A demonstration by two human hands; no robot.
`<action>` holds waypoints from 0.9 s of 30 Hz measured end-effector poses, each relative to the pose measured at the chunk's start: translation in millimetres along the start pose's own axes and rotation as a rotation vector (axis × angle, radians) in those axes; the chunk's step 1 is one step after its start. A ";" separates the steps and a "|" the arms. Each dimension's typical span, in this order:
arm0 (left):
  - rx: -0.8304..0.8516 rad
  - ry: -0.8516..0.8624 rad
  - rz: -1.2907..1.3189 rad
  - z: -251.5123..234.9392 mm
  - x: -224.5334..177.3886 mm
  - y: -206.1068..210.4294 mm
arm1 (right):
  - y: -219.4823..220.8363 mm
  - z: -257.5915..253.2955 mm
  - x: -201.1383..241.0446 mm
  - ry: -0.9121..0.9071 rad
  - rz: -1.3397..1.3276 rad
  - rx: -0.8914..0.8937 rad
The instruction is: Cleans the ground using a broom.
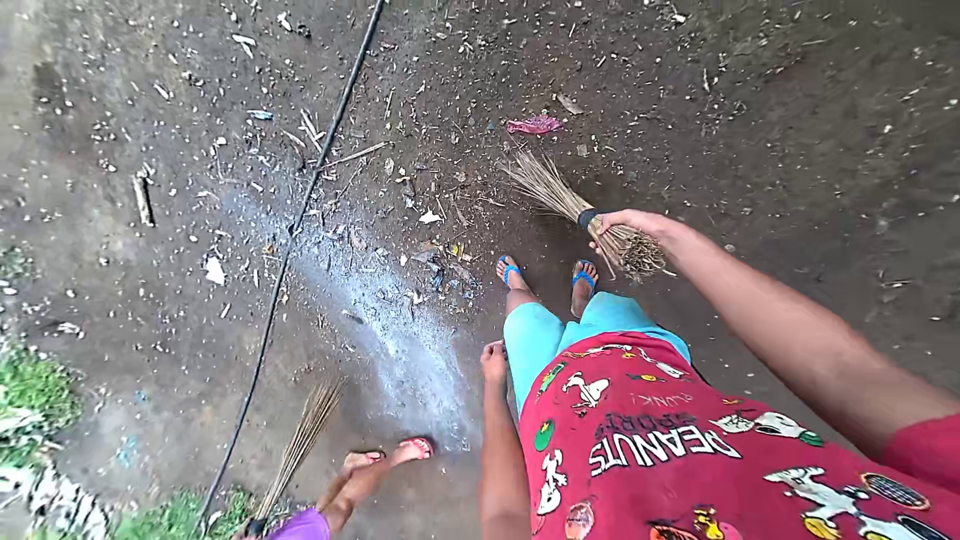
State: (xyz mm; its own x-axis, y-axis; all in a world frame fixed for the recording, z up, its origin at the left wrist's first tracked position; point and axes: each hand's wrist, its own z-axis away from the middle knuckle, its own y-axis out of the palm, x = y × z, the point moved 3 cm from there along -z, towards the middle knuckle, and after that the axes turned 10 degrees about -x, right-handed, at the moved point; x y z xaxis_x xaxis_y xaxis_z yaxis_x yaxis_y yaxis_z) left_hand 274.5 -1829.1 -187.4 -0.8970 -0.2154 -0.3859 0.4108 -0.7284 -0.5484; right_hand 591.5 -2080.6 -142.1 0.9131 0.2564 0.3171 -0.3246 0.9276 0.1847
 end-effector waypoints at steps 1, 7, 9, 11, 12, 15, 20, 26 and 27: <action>0.021 0.016 -0.049 0.7 -1.6 5.5 | -12.7 -0.9 0.7 -0.027 -0.043 0.043; 0.109 0.010 -0.143 -9.6 -10.8 24.5 | -92.9 52.8 -39.9 -0.122 -0.091 0.024; 0.163 0.028 -0.223 -20.7 -16.7 28.6 | -122.5 71.4 -76.4 -0.106 -0.033 -0.134; 0.217 0.063 -0.370 -31.5 -30.8 36.0 | -145.8 93.5 -114.1 -0.055 0.032 -0.378; 0.240 0.080 -0.449 -36.2 -40.3 40.8 | -151.4 106.6 -127.1 -0.028 0.079 -0.515; 0.297 0.136 -0.565 -45.5 -71.2 52.2 | -169.5 123.4 -160.5 0.117 0.160 -0.730; 0.349 0.184 -0.311 -38.2 -119.4 60.8 | -203.0 109.9 -201.8 0.274 -0.042 -0.936; 0.329 0.195 -0.253 -32.8 -109.0 54.0 | -133.8 73.8 -157.7 0.136 -0.311 -0.611; 0.325 0.183 -0.263 -33.5 -99.3 51.5 | -113.7 60.0 -148.3 0.113 -0.282 -0.564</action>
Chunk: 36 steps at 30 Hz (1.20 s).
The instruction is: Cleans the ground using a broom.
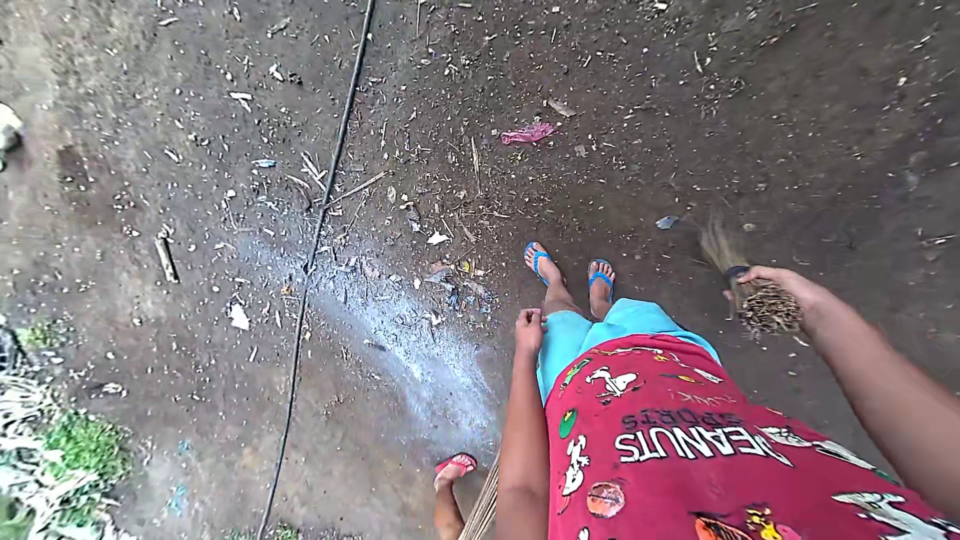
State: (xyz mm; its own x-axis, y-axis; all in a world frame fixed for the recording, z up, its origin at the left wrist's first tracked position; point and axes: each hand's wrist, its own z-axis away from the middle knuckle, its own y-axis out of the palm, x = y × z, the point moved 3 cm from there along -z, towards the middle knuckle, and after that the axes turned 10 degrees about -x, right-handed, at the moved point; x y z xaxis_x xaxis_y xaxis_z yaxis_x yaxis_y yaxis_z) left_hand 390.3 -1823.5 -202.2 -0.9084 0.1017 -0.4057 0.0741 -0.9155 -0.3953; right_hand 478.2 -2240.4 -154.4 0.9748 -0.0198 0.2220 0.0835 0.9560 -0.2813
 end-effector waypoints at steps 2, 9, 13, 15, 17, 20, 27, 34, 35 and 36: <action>-0.004 -0.023 0.010 2.9 20.6 -1.0 | 45.3 -1.2 8.1 -0.070 0.112 0.034; -0.034 -0.183 -0.116 6.0 45.0 -11.5 | 21.1 6.4 17.4 -0.238 0.021 0.599; -0.026 -0.130 -0.091 1.1 29.2 6.3 | -33.9 37.4 4.1 -0.406 0.147 0.425; -0.024 -0.064 -0.108 -3.3 22.7 22.2 | -55.0 49.3 -1.6 -0.431 0.235 0.271; -0.013 0.010 -0.186 -8.1 17.1 38.3 | -73.0 53.5 -8.3 -0.405 0.274 0.148; 0.005 0.076 -0.299 -11.2 9.0 58.0 | -93.7 50.8 -22.6 -0.301 0.214 -0.017; 0.055 0.089 -0.250 -13.2 6.8 69.7 | -123.3 29.8 -74.3 -0.016 -0.259 -0.233; 0.089 0.209 -0.150 -1.0 -18.5 76.0 | -134.6 23.3 -117.2 0.101 -0.275 -0.218; 0.111 0.336 -0.070 7.7 -32.3 78.4 | -132.2 21.0 -122.5 0.099 -0.239 -0.209; 0.150 0.471 0.027 20.1 -49.8 80.5 | -127.8 19.6 -125.6 0.087 -0.183 -0.196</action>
State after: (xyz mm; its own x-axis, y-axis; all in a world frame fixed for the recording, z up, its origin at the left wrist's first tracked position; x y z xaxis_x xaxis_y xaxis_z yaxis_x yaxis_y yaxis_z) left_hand 433.2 -1910.1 -197.2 -0.6199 0.2103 -0.7560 0.0036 -0.9626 -0.2707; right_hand 341.0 -2354.4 -128.0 0.9531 -0.2201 0.2075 0.2902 0.8593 -0.4212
